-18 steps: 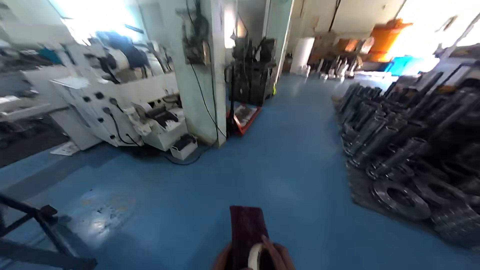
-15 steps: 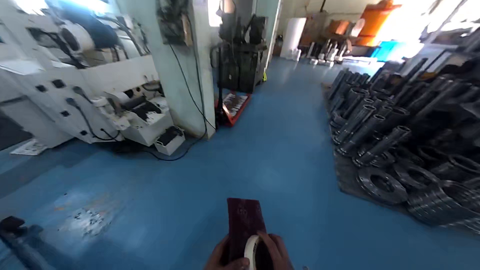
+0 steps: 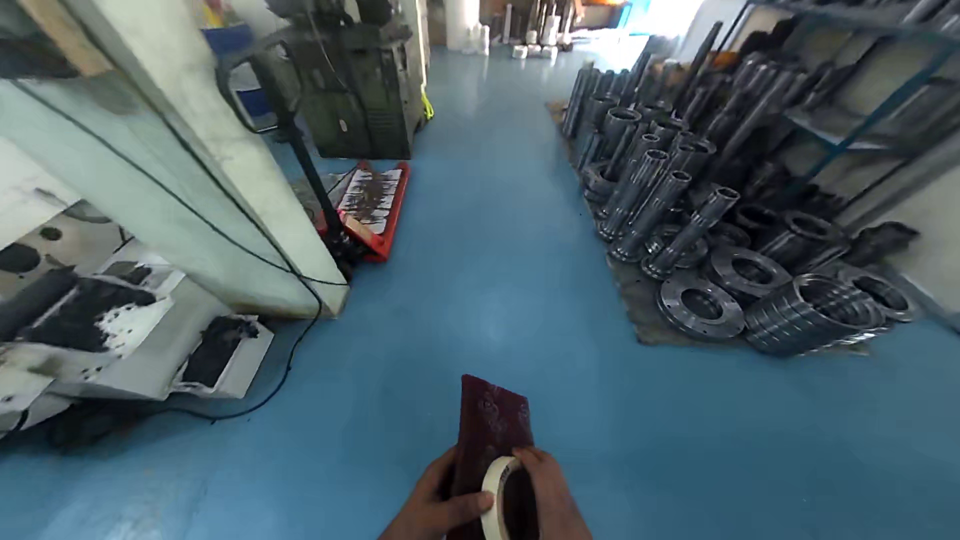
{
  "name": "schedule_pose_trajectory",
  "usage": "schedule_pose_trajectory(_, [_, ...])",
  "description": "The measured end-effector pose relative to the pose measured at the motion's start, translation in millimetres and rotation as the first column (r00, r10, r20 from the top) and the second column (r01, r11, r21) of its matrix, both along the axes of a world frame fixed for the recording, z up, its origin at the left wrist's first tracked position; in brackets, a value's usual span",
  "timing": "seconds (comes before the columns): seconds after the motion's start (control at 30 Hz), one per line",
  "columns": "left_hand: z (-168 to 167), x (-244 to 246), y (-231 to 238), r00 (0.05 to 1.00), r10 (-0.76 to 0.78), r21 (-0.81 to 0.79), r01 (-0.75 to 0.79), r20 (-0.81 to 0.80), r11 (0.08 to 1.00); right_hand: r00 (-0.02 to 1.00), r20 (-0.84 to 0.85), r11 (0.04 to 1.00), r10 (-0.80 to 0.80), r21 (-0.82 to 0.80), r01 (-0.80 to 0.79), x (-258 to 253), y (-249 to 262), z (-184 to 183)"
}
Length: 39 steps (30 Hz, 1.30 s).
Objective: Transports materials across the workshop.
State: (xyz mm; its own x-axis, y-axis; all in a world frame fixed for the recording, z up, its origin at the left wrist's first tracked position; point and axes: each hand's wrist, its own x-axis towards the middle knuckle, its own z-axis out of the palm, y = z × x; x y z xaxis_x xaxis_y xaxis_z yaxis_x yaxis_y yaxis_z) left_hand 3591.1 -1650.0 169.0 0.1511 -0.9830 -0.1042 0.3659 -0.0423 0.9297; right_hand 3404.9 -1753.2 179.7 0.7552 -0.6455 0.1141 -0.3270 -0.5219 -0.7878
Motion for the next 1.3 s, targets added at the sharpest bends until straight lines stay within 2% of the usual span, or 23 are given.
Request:
schedule_pose_trajectory(0.07, [-12,36,-48,0.998,0.016,0.005,-0.016,-0.058,1.000,0.998,-0.030,0.998,0.052,0.039,-0.051,34,-51,-5])
schedule_pose_trajectory(0.17, [-20,90,-114,0.982,0.083,0.035,-0.078,-0.169,0.996,0.975,-0.030,0.973,0.220,0.078,-0.217,85,-135,-3])
schedule_pose_trajectory(0.3, [6,164,-194,0.968,0.188,-0.021,-0.194,-0.164,0.981,0.926,0.031,0.926,0.375,0.042,-0.376,166,-246,27])
schedule_pose_trajectory(0.43, [23,228,-266,0.958,0.263,-0.134,-0.277,-0.115,0.952,0.896,0.087,0.900,0.436,-0.073,-0.431,246,-335,45])
schedule_pose_trajectory(0.63, [19,326,-385,0.947,0.313,-0.210,-0.321,-0.070,0.924,0.904,0.100,0.893,0.415,-0.236,-0.384,361,-455,44])
schedule_pose_trajectory(0.8, [11,428,-508,0.962,0.249,-0.213,-0.269,-0.114,0.939,0.923,0.062,0.884,0.380,-0.320,-0.342,455,-569,40])
schedule_pose_trajectory(0.93, [35,514,-620,0.976,0.175,-0.250,-0.203,-0.127,0.947,0.952,0.101,0.933,0.288,-0.253,-0.255,523,-660,63])
schedule_pose_trajectory(1.03, [64,569,-696,0.985,0.133,-0.271,-0.158,-0.109,0.950,0.953,0.213,0.962,0.214,-0.214,-0.168,566,-721,82])
schedule_pose_trajectory(1.13, [87,616,-764,0.990,0.113,-0.269,-0.133,-0.087,0.954,0.939,0.318,0.985,0.131,-0.146,-0.088,608,-777,83])
schedule_pose_trajectory(1.3, [81,686,-873,0.991,0.128,-0.257,-0.131,-0.028,0.958,0.936,0.348,0.998,0.049,-0.065,-0.028,677,-878,71])
